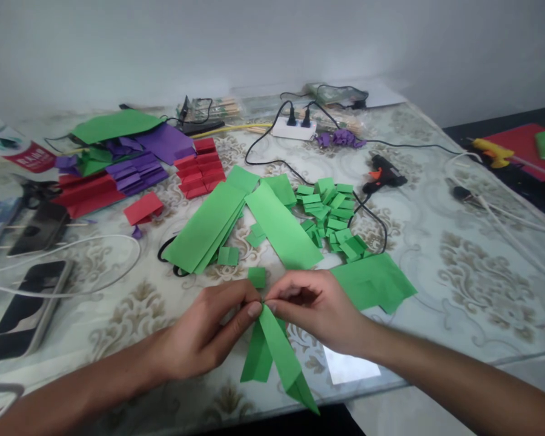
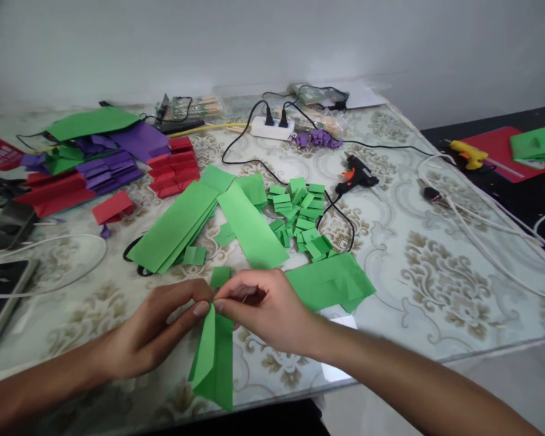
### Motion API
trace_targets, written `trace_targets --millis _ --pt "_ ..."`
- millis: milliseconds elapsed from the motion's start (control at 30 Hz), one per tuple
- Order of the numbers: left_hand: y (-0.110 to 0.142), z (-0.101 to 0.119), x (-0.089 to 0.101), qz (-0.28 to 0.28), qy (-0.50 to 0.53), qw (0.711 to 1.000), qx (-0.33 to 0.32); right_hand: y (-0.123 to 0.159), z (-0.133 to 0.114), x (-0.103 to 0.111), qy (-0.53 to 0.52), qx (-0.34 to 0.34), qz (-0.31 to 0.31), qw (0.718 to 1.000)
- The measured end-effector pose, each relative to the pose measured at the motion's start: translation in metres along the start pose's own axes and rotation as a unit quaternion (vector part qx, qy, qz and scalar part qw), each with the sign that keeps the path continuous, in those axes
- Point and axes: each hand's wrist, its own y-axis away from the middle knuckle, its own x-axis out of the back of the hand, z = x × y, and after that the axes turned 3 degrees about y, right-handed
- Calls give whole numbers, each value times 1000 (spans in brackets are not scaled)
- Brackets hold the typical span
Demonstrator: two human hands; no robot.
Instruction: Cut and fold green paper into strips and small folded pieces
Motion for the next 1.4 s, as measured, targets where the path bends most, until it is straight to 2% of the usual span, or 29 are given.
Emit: trace_targets --millis 667,933,1400 --pt "0 -1 0 4 35 999 -3 -2 3 1 -16 1 -12 1000" --pt "-1 -2 -1 8 97 994 51 -2 0 2 -19 3 -15 1000" --pt "-3 -1 -3 5 153 986 60 -2 1 2 -26 -8 -15 1000"
